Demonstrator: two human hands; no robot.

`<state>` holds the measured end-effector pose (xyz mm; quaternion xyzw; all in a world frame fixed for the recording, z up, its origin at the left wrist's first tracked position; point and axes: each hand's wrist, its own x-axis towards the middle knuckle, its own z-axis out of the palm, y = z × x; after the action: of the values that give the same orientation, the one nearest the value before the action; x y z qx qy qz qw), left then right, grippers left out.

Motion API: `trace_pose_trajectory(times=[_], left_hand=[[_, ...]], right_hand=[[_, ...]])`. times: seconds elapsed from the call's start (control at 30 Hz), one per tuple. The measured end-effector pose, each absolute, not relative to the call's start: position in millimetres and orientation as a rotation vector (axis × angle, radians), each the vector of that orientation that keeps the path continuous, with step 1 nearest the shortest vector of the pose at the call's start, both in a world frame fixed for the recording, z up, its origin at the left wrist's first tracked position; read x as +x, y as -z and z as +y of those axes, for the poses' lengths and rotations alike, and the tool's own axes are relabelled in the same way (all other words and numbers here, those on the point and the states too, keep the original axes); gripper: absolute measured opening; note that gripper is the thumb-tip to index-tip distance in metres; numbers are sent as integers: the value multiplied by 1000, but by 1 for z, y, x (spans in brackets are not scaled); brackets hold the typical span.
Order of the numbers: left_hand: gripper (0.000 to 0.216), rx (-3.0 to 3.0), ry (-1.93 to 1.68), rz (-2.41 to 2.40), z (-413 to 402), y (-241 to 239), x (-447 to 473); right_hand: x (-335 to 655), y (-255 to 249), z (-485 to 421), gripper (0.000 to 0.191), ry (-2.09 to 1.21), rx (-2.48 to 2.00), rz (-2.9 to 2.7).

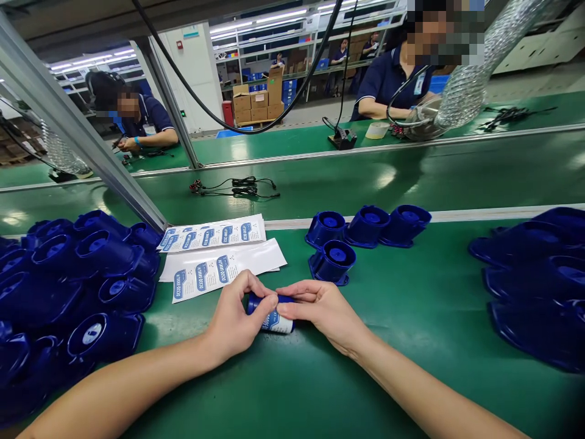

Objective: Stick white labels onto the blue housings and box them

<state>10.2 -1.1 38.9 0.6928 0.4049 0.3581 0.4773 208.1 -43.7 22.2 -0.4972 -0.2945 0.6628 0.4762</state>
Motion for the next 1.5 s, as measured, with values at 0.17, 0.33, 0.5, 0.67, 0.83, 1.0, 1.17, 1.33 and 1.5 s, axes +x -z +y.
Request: trace_pose_trajectory(times=[0.17,0.33,0.5,0.67,0.83,1.0,1.17,1.33,1.5], left_hand=[[21,1763,-807,1087,-1,-45,13],[22,1741,-885,1089,0,-35,14],[27,1678,-926,967,3,-23,10],[29,1699,-947,923,3,-20,7],[31,1721,-937,906,1,-18,7],[31,1761,-956,873,0,-16,7],[30,1835,-988,852,-2,-12,6],[31,1844,-1001,839,-3,-14,7],[32,1848,-1004,840,-3,-17,8]], right_hand=[[209,-18,-41,48,-1573,-1228,-787],[206,-17,-44,41,-1343,-1268,-1088],[190,-8,-56,87,-719,-1240,-1662],[183,-7,-55,63,-741,-1281,-1581],[183,-20,-52,52,-994,-1309,-1380],[184,-23,-49,54,-1189,-1278,-1225],[188,-23,-44,55,-1311,-1253,-1105],[190,-24,-41,57,-1423,-1243,-984],[192,-25,-36,51,-1512,-1246,-855]])
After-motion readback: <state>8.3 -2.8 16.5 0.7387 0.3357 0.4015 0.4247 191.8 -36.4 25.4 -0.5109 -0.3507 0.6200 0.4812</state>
